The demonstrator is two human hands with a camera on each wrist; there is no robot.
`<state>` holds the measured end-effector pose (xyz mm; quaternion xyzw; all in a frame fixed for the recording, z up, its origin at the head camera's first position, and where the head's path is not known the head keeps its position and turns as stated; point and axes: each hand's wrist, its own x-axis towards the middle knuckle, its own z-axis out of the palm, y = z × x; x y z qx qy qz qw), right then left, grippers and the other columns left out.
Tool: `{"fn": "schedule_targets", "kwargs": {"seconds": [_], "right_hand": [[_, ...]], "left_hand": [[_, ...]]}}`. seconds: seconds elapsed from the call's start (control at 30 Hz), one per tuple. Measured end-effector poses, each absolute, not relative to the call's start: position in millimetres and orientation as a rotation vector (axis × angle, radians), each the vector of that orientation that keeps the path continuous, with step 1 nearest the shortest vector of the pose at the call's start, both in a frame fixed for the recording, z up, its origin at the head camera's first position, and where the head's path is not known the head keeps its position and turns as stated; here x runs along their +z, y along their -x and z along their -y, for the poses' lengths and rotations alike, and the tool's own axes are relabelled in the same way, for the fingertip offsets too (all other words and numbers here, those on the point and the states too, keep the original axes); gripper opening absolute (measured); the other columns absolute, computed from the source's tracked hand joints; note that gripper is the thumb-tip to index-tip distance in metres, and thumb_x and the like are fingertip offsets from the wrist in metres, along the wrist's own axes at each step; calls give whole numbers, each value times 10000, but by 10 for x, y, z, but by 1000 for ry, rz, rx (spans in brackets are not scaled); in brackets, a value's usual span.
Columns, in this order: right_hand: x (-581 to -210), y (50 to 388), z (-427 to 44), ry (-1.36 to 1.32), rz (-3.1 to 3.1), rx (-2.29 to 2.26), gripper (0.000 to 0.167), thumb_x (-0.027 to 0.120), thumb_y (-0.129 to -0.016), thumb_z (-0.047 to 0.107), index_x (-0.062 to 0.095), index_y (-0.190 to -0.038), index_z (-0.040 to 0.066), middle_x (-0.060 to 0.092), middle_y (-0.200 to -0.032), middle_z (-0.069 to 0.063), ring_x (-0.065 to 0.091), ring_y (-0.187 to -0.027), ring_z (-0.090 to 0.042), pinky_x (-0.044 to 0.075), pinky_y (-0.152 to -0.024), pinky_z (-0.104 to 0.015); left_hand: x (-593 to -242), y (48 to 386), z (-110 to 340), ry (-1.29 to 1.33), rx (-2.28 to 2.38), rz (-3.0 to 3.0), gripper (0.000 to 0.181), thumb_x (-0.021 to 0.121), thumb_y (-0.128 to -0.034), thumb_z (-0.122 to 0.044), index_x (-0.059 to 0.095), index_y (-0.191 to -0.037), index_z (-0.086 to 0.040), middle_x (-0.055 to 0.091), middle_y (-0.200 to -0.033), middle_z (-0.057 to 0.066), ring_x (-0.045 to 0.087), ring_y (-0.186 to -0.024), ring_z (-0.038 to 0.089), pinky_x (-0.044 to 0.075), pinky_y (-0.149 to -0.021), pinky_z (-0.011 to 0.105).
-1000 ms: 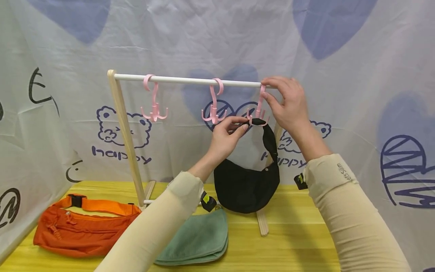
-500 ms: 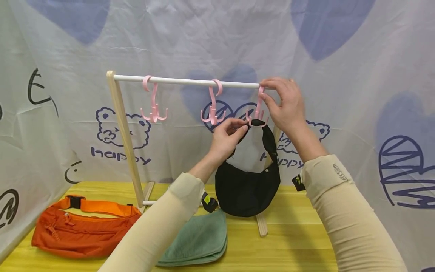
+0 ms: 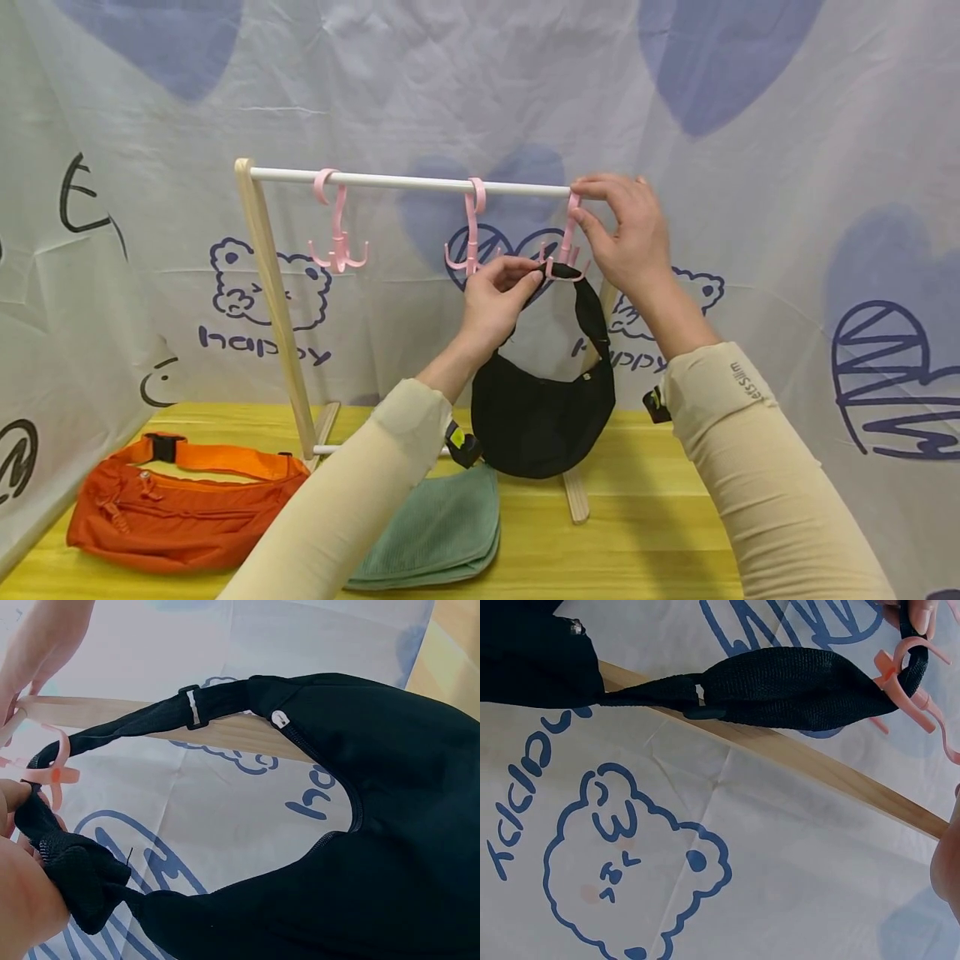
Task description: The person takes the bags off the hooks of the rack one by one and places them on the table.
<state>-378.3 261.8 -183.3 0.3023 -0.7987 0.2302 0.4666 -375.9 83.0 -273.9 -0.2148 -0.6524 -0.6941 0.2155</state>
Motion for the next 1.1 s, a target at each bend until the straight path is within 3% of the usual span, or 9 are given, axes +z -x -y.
{"fn": "schedule_targets", "kwargs": {"seconds": [0.47, 0.8, 1.1], "right_hand": [[-1838, 3786, -2612, -750, 1950, 577, 306, 711, -993, 98, 689, -1290, 26, 684, -1324, -164, 581, -1284, -372, 223, -1267, -481], [-1821, 3799, -2625, -775, 1926, 546, 307, 732, -979, 102, 691, -1266, 2, 692, -1297, -177, 606, -1224, -373, 363, -1186, -445], [-1822, 3787, -2631, -759, 1926, 537, 312, 742, -973, 107, 700, -1266, 12, 700, -1286, -171, 610, -1228, -365, 349, -1203, -444]], "left_hand": [[-2632, 3747, -838, 601, -1986, 1745, 134, 757, -959, -76, 769, -1086, -34, 770, -1001, 94, 703, -868, 103, 589, -802, 229], [-2538, 3734, -864, 589, -2009, 1732, 126, 760, -958, -81, 774, -1080, -53, 772, -1009, 82, 710, -878, 112, 591, -793, 235], [-2480, 3735, -871, 580, -2002, 1750, 126, 754, -965, -91, 775, -1084, -60, 769, -1008, 65, 701, -885, 102, 556, -757, 214]]}}
